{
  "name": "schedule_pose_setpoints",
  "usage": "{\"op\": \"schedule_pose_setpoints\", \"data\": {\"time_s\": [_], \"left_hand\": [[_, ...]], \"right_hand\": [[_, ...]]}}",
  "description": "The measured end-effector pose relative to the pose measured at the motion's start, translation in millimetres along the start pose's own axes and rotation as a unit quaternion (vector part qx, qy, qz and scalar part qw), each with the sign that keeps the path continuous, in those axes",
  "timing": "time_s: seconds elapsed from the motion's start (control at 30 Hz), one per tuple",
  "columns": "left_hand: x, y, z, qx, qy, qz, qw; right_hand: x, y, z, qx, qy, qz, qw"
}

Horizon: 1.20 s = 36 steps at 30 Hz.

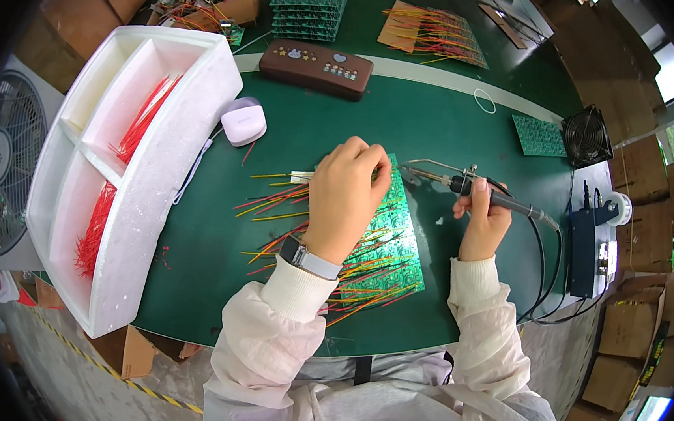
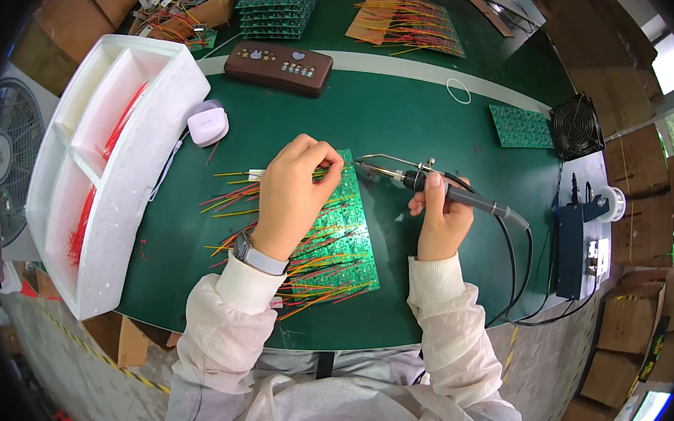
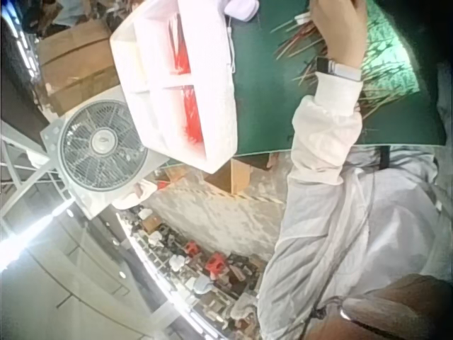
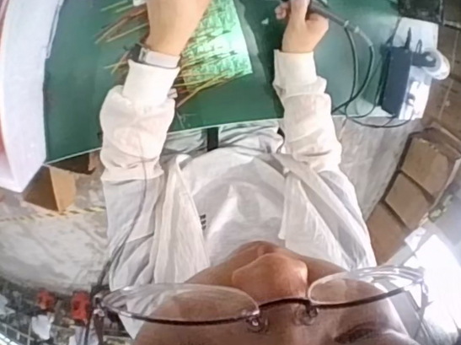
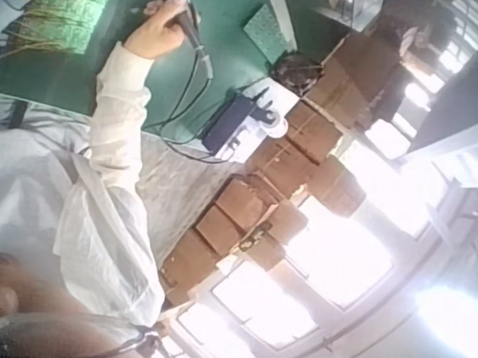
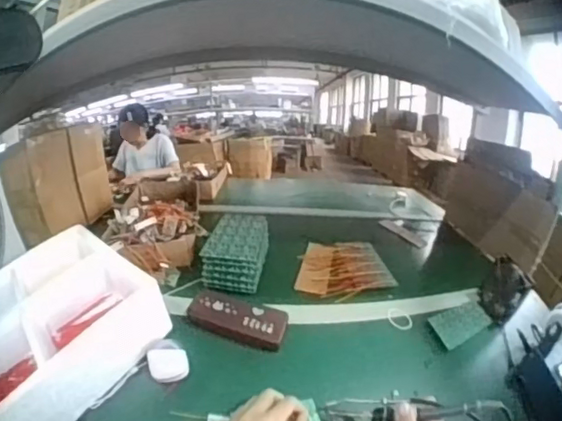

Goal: The person solders wires onto a circuit board using a soldering iron, sets the completed board aside, and places a new circuit board in front of them. The person then takes wires from a container and solders them onto the new circuit board with the soldering iron.

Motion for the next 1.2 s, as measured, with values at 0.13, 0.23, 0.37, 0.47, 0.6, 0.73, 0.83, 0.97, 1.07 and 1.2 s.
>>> {"op": "schedule_pose_setpoints", "data": {"time_s": [0.13,0.23,0.37,0.47,0.6,0.73,0.83,0.97,1.07,1.2], "left_hand": [[-0.1,-0.1,0.5,0.015,-0.002,-0.005,1.0],[0.1,-3.3,2.8,0.024,-0.004,-0.01,1.0],[0.2,-7.0,5.0,0.045,-0.011,-0.021,0.999],[0.3,-6.9,3.9,0.044,-0.009,-0.019,0.999],[0.3,-7.3,4.4,0.043,-0.013,-0.023,0.999],[0.4,-7.5,4.3,0.042,-0.011,-0.022,0.999],[0.4,-8.1,5.2,0.046,-0.013,-0.023,0.999],[0.3,-8.0,4.2,0.053,-0.01,-0.027,0.998],[-0.5,-10.4,4.6,0.06,-0.018,-0.037,0.997],[-0.7,-10.9,4.3,0.08,-0.016,-0.042,0.996]], "right_hand": [[-0.4,1.0,-2.3,-0.007,-0.003,-0.008,1.0],[-0.6,1.4,-2.7,-0.007,0.0,-0.009,1.0],[-0.7,0.6,-2.1,-0.003,-0.003,-0.009,1.0],[-0.6,0.2,-1.7,-0.006,-0.001,-0.007,1.0],[-0.8,1.3,-2.2,-0.01,0.0,-0.005,1.0],[-0.6,0.6,-2.1,-0.005,-0.001,0.001,1.0],[-0.7,1.0,-2.4,-0.003,0.005,0.002,1.0],[-2.3,4.1,-2.7,-0.003,0.013,0.011,1.0],[-3.3,7.4,-2.5,-0.031,0.033,0.035,0.998],[-5.7,12.4,-3.9,-0.074,0.055,0.066,0.994]]}}
Point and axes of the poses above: each hand's wrist, its own x-axis towards the middle knuckle, its own z-axis out of the back of the hand, y = z × x, the point moved 7 cm from there along x, towards the middle knuckle, and after that the axes turned 7 degrees about x, right-handed, at the moved point
